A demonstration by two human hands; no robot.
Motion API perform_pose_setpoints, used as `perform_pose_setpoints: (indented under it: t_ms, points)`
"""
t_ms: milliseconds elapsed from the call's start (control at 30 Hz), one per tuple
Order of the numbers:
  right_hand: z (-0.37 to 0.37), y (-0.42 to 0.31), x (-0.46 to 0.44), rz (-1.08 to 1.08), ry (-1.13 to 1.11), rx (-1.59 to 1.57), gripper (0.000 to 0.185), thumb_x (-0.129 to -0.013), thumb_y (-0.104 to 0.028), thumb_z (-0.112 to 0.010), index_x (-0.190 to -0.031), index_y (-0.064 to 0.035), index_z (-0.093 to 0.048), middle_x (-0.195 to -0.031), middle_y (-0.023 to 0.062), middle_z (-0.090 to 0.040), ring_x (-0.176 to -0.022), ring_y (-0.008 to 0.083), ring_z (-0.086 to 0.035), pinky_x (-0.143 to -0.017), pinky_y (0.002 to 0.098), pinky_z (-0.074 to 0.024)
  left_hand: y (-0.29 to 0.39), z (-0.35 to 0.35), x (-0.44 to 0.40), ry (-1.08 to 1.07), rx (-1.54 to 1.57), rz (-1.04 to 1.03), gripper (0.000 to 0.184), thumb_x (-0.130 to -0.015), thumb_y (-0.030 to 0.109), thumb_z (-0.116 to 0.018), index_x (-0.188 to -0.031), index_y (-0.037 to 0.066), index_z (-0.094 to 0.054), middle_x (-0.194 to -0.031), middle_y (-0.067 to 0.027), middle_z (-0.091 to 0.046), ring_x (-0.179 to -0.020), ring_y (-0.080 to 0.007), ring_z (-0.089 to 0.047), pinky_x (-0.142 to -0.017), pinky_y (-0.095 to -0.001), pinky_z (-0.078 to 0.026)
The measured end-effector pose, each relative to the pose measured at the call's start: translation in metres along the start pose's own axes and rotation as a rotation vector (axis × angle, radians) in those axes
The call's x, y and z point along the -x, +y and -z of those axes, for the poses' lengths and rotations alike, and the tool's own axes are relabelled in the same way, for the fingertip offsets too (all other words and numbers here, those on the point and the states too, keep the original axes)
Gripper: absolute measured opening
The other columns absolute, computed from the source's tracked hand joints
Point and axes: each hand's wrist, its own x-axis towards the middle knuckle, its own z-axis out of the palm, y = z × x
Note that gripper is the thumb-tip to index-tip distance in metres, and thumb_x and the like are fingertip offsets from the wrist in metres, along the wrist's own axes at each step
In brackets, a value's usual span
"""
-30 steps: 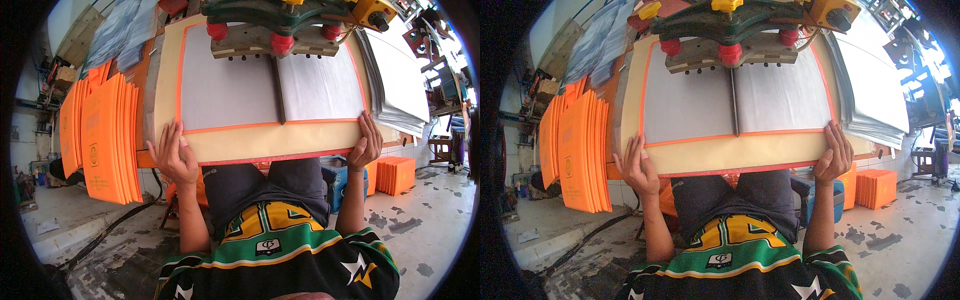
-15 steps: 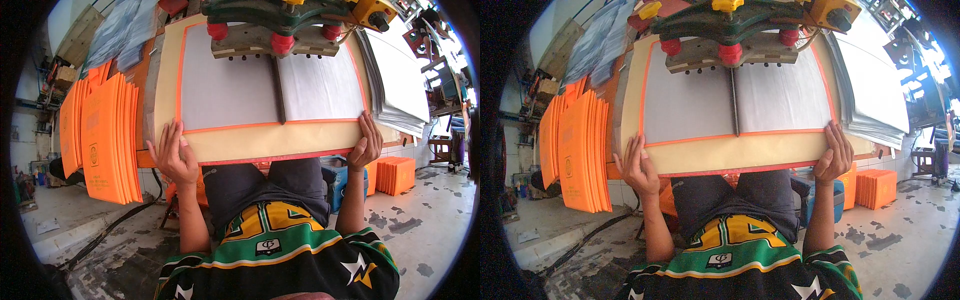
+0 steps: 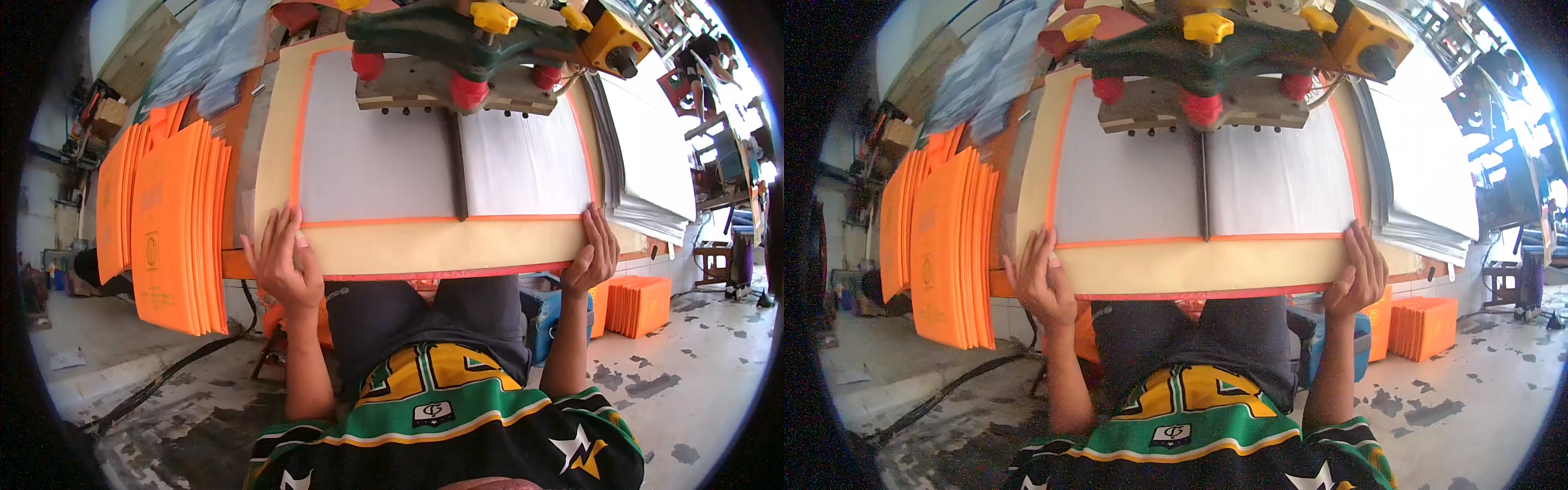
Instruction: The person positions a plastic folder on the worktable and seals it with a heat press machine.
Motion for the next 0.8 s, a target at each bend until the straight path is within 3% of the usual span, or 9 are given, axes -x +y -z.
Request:
perform_pose_setpoints:
  t_ms: [433, 800]
  points:
    - [0.0013, -0.0018, 0.0007, 0.002, -0.023, 0.027, 0.059, -0.101, -0.028, -0.036, -0.125, 0.0011, -0.082, -0.131, 0.0203, -0.081, -0.130, 0.0389, -0.074, -0.113, 0.0485, -0.0516, 0.0027, -0.0005, 0.0013, 0.005, -0.001, 0.014, 0.045, -0.103, 0.020, -0.054, -0.141, 0.012, -0.078, -0.144, -0.0072, -0.077, -0.141, -0.0326, -0.067, -0.133, -0.0626, -0.021]
    - [0.0024, 0.0016, 0.0025, 0.029, -0.048, 0.026, 0.058, -0.101, -0.025, -0.036, -0.130, -0.0001, -0.081, -0.139, 0.0173, -0.078, -0.133, 0.0356, -0.072, -0.116, 0.0467, -0.0486, 0.0011, 0.0019, 0.0018, -0.005, 0.002, 0.000, 0.047, -0.101, 0.020, -0.055, -0.142, 0.013, -0.077, -0.144, -0.0069, -0.077, -0.141, -0.0321, -0.067, -0.134, -0.0636, -0.021]
